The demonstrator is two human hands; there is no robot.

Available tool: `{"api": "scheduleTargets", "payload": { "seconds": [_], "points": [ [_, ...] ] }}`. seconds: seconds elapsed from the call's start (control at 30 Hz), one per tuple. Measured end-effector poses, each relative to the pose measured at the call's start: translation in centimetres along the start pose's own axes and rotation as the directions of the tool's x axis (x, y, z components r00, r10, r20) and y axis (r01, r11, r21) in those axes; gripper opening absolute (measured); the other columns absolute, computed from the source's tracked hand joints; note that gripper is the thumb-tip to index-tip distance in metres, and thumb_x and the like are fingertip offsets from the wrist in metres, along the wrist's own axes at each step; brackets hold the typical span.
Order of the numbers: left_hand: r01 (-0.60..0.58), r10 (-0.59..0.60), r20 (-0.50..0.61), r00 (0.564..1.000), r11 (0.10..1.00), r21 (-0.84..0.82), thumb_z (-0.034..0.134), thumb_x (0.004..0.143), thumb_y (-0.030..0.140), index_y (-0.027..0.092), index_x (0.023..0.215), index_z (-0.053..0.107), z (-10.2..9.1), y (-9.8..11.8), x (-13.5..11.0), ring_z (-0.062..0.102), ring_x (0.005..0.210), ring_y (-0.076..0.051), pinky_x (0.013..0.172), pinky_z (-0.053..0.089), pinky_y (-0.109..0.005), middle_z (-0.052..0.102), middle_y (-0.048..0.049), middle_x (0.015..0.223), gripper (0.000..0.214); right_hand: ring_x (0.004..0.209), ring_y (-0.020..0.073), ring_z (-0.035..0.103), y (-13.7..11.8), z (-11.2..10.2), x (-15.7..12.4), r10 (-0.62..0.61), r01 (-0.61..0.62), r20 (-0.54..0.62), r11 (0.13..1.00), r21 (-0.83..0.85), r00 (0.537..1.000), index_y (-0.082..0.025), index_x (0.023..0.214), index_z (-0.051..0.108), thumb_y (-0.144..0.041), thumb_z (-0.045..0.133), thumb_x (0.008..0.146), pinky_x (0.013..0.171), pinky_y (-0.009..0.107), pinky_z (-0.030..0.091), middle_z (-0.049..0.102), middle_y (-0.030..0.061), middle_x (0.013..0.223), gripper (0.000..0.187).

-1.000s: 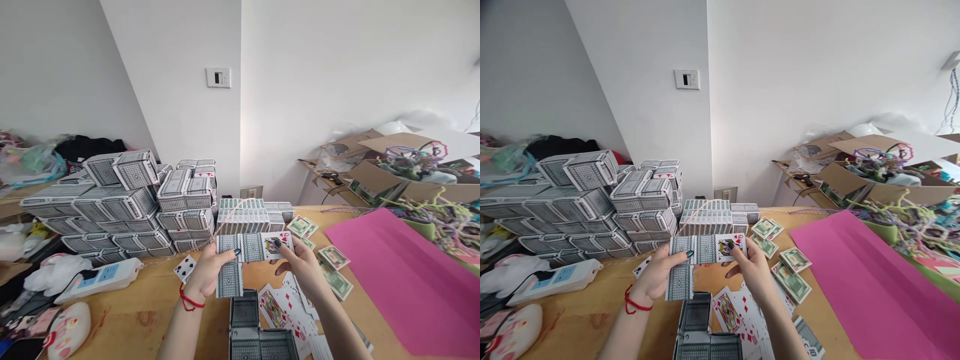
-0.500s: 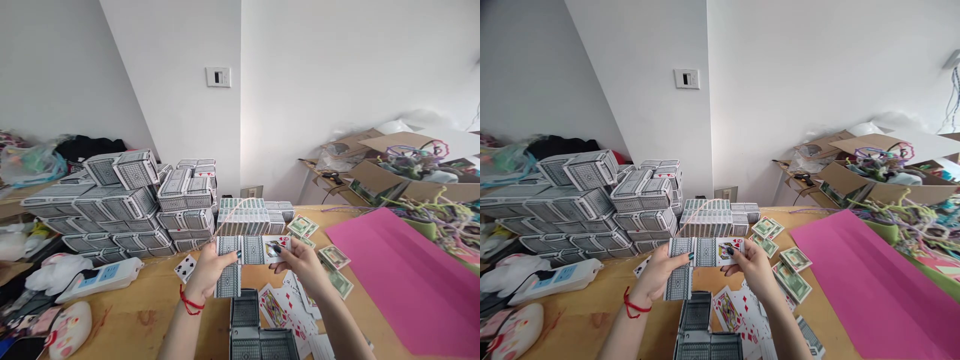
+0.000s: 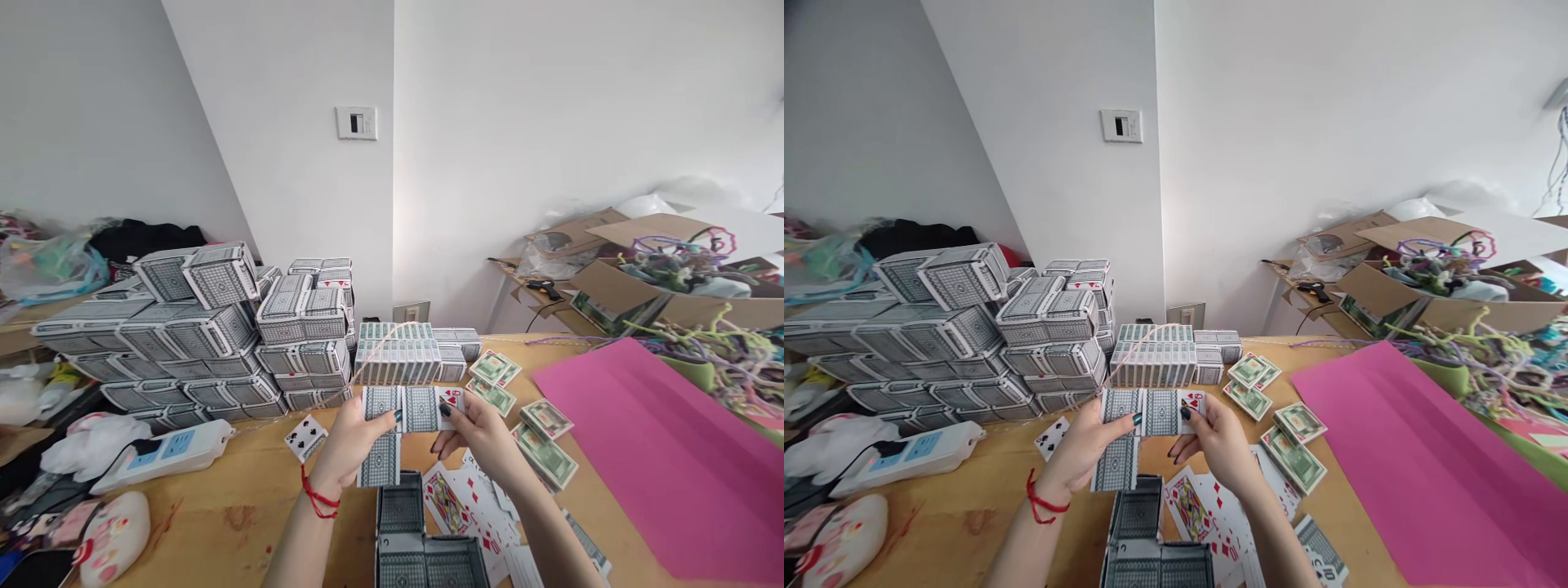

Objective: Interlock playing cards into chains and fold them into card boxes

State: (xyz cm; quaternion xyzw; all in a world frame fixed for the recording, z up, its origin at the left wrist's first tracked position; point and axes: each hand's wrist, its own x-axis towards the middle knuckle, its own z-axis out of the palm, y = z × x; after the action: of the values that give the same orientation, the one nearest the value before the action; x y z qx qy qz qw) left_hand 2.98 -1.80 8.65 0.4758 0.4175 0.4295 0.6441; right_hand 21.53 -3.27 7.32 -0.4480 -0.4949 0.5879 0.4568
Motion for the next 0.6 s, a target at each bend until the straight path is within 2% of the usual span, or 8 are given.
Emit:
{"api": "scheduleTargets", "payload": {
  "seconds": [0.1, 0.2, 0.4, 0.6],
  "points": [
    [0.023, -0.023, 0.003, 1.000, 0.999, -0.032, 0.066, 0.068, 0.026, 0.014, 0.100, 0.060, 0.1, 0.2, -0.1, 0.064, 0.078, -0.020, 0.071, 0.050, -0.033, 0.068, -0.0071, 0.091, 0.035, 0.052, 0.0164, 0.065, -0.2, -0.1, 0.0, 0.003, -0.004, 0.008, 0.999, 0.034, 1.000, -0.017, 0.082, 0.045, -0.051, 0.053, 0.077, 0.048, 0.027, 0.053, 0.060, -0.0013, 0.057, 0.035],
    [0.000, 0.001, -0.048, 0.999, 0.999, 0.039, 0.069, 0.064, 0.023, 0.017, 0.106, 0.054, 0.2, 0.3, -0.2, 0.063, 0.078, -0.019, 0.070, 0.051, -0.031, 0.066, -0.0061, 0.094, 0.045, 0.055, 0.0179, 0.067, -0.1, 0.0, 0.1, 0.015, -0.016, 0.015, 0.998, 0.069, 1.000, -0.017, 0.082, 0.045, -0.053, 0.055, 0.075, 0.051, 0.029, 0.053, 0.061, 0.0000, 0.062, 0.038],
    [0.022, 0.009, -0.189, 0.982, 0.986, 0.163, 0.067, 0.065, 0.022, 0.014, 0.088, 0.057, 1.0, 0.3, -0.1, 0.063, 0.071, -0.018, 0.065, 0.052, -0.029, 0.068, -0.0049, 0.081, 0.026, 0.059, 0.0194, 0.067, 0.2, 0.2, 0.2, 0.011, -0.013, 0.013, 0.992, 0.128, 1.000, -0.017, 0.083, 0.047, -0.054, 0.058, 0.072, 0.051, 0.030, 0.053, 0.062, 0.0015, 0.066, 0.040],
    [-0.014, 0.053, -0.199, 0.979, 0.982, 0.189, 0.065, 0.066, 0.020, 0.015, 0.087, 0.059, 1.6, 0.1, -0.2, 0.063, 0.071, -0.017, 0.067, 0.051, -0.027, 0.068, -0.0024, 0.076, 0.023, 0.063, 0.0195, 0.067, 0.3, 0.3, 0.2, 0.027, -0.034, 0.035, 0.980, 0.198, 0.999, -0.017, 0.088, 0.048, -0.049, 0.058, 0.075, 0.052, 0.030, 0.053, 0.064, 0.0039, 0.076, 0.036]
  ]
}}
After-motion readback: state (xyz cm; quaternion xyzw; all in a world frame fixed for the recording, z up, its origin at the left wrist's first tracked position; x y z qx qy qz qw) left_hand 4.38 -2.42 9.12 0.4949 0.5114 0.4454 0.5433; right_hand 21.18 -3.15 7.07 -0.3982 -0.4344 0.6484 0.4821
